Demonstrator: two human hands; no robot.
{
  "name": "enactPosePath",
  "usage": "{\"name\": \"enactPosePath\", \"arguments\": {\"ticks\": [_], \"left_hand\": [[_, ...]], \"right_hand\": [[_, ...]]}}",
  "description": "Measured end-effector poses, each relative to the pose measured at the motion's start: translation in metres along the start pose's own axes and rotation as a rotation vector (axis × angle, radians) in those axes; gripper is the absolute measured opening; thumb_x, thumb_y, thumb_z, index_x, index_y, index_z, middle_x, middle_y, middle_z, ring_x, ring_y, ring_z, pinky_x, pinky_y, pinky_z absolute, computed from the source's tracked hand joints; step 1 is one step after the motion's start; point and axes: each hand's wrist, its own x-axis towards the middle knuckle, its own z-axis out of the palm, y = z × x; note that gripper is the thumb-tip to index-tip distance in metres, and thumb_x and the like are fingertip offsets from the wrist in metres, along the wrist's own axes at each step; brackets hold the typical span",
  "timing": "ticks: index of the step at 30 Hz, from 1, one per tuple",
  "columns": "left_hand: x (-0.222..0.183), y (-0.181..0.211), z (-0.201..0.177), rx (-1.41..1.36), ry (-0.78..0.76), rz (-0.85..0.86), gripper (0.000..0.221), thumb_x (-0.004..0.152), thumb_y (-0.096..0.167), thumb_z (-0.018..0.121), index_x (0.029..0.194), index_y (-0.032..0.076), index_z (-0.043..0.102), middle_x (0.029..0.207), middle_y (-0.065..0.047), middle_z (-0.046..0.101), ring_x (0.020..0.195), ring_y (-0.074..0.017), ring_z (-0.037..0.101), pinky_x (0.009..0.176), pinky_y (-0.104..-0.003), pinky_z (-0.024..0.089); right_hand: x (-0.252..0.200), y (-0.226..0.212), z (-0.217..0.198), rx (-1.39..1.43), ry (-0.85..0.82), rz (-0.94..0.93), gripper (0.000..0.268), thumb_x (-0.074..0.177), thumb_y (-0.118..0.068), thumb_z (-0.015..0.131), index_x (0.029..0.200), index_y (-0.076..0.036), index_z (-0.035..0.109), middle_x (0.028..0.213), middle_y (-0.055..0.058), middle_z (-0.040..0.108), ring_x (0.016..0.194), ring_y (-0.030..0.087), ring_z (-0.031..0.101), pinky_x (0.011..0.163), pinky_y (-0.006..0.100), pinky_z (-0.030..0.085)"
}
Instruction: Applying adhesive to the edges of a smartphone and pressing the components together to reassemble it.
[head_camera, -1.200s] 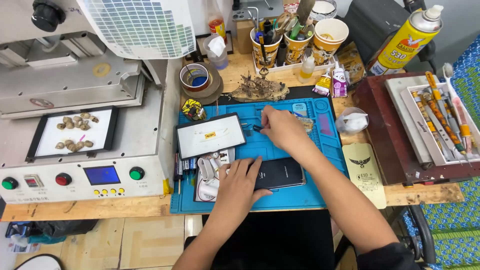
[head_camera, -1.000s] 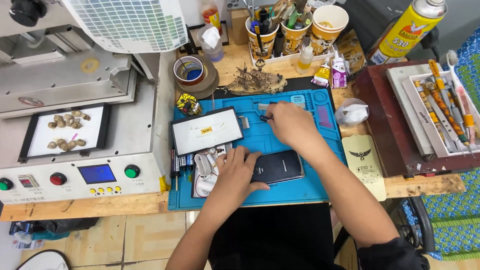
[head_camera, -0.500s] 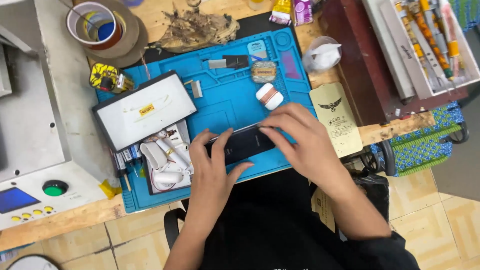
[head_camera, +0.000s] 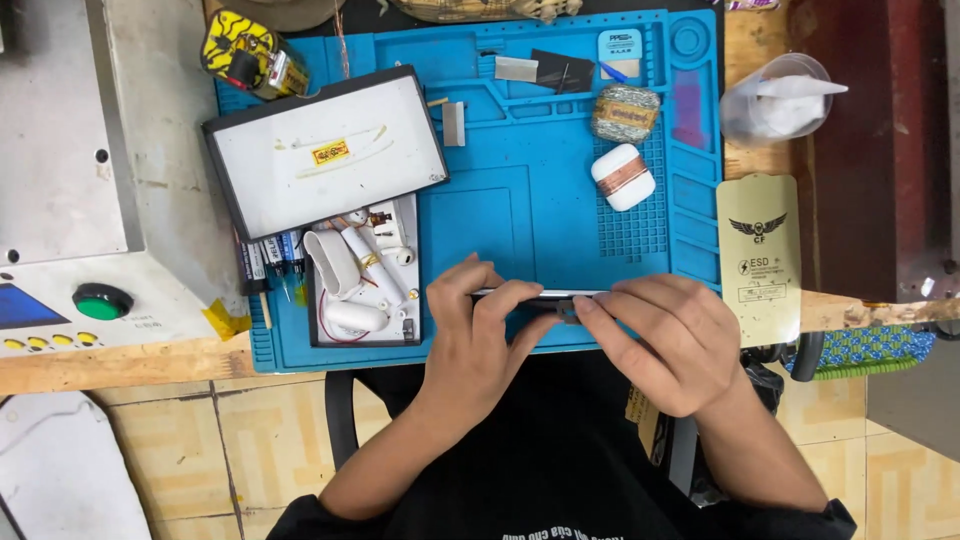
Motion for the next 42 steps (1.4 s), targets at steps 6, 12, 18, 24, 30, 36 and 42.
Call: {"name": "enactPosePath", "arguments": {"ticks": [6,12,18,24,30,36,42], "left_hand": [[-0.005,-0.004,0.004,-0.002,0.039,0.019,0.064,0.082,0.016,0.100,0.122,0.014,0.051,0.111,-0.009,0.041,0.115,-0.0376,0.054,0.110,-0.067,0.057],[-0.004,-0.005,0.005,0.002,0.059,0.043,0.063,0.082,0.016,0.100,0.117,0.015,0.047,0.110,-0.009,0.043,0.114,-0.0375,0.056,0.107,-0.065,0.059],[-0.005,-0.005,0.006,0.049,0.100,0.067,0.062,0.083,0.019,0.100,0.114,0.016,0.046,0.110,-0.008,0.045,0.115,-0.0364,0.059,0.106,-0.062,0.062],[-0.012,-0.004,0.002,-0.064,0.055,0.031,0.052,0.102,0.018,0.092,0.123,0.016,0.045,0.122,-0.015,0.047,0.114,-0.0276,0.055,0.114,-0.059,0.061],[-0.016,-0.004,0.005,0.003,0.102,0.050,0.046,0.102,0.022,0.090,0.120,0.016,0.048,0.118,-0.014,0.049,0.113,-0.0312,0.063,0.113,-0.060,0.063],[-0.026,-0.006,0.009,-0.016,0.086,0.027,0.034,0.104,0.011,0.087,0.121,0.024,0.061,0.122,-0.013,0.047,0.115,-0.0353,0.063,0.115,-0.064,0.061],[-0.035,-0.009,0.014,0.020,0.137,0.075,0.042,0.098,0.001,0.089,0.121,0.026,0.063,0.124,-0.015,0.051,0.116,-0.0381,0.064,0.112,-0.068,0.060]], "right_hand": [[0.009,-0.001,-0.002,-0.002,-0.029,0.004,0.015,0.103,0.001,0.075,0.107,-0.006,0.088,0.103,0.013,0.076,0.090,0.028,0.074,0.078,0.042,0.069],[0.004,-0.006,-0.005,-0.020,-0.071,0.039,0.015,0.100,0.001,0.079,0.108,-0.007,0.088,0.103,0.012,0.076,0.091,0.028,0.074,0.079,0.043,0.069],[0.007,-0.008,-0.011,0.040,-0.154,0.143,0.022,0.091,0.004,0.088,0.111,-0.006,0.087,0.103,0.013,0.075,0.092,0.032,0.074,0.080,0.046,0.070],[0.034,-0.017,-0.033,0.207,-0.401,0.429,0.016,0.107,-0.010,0.074,0.123,-0.003,0.075,0.110,0.016,0.068,0.096,0.032,0.066,0.083,0.043,0.053],[0.037,-0.010,-0.039,0.379,-0.487,0.585,0.020,0.104,-0.013,0.072,0.123,-0.008,0.076,0.109,0.011,0.066,0.094,0.027,0.063,0.085,0.040,0.051],[0.037,-0.010,-0.039,0.413,-0.489,0.597,0.020,0.101,-0.013,0.076,0.121,-0.010,0.076,0.105,0.009,0.067,0.090,0.025,0.061,0.080,0.036,0.053],[0.039,-0.012,-0.041,0.441,-0.505,0.659,0.018,0.099,-0.014,0.077,0.118,-0.014,0.078,0.099,0.005,0.066,0.088,0.023,0.060,0.078,0.034,0.051]]}}
